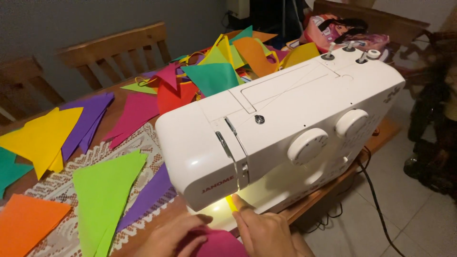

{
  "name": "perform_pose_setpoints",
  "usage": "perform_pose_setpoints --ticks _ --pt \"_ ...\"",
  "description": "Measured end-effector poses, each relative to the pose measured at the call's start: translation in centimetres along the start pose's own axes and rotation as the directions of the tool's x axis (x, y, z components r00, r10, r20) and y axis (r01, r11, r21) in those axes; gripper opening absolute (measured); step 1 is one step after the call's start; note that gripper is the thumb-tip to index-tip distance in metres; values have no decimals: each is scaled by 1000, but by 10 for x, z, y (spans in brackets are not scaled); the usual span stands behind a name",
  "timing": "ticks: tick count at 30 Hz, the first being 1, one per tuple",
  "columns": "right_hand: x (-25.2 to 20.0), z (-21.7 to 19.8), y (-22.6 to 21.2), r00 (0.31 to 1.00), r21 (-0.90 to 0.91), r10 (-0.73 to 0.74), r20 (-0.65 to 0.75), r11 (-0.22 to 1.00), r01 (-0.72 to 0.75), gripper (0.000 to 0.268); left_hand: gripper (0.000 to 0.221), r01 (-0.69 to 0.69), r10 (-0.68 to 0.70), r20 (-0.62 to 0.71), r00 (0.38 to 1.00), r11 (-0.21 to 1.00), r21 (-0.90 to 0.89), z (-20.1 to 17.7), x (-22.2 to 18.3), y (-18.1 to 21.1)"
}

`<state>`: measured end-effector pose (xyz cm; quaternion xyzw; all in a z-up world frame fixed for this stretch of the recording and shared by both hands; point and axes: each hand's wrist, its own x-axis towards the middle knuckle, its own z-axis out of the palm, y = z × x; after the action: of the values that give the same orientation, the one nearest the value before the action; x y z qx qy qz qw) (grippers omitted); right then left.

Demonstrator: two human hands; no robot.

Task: Sewing colorful triangular fabric flags onto a ribbon using a sewing machine.

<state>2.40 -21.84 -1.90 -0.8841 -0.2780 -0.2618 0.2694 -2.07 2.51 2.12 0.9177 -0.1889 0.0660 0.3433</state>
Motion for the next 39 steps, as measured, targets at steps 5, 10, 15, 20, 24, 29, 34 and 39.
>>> perform_pose_setpoints --ticks 5,10,15,20,24,29,34,39 --pt "0 -2 -2 998 89 28 48 996 -32 19 29 -250 283 -207 936 952 175 14 17 10" --pt "1 -3 -1 1000 51 1 28 999 -2 31 44 -32 270 -471 840 890 454 35 17 8" --pt "-1 -4 -2 1000 57 16 20 998 -17 27 60 512 -547 329 770 837 194 22 36 14" --pt "2 -11 -6 1000 99 27 0 995 -26 7 35 -239 234 46 971 950 201 62 11 -34" --pt "-5 -5 -1 1000 85 22 -4 996 -22 34 39 -619 667 -62 742 719 316 33 16 -11" --pt "0 -13 -1 999 57 -25 24 998 24 29 39 -572 648 -129 751 735 364 31 23 -3" --pt "4 -22 -6 996 54 -33 81 998 29 12 45 -485 595 -165 787 761 432 42 20 -9" --pt "-9 -14 0 998 -13 24 65 1000 -23 31 50 -456 569 -153 808 769 449 47 19 -12"
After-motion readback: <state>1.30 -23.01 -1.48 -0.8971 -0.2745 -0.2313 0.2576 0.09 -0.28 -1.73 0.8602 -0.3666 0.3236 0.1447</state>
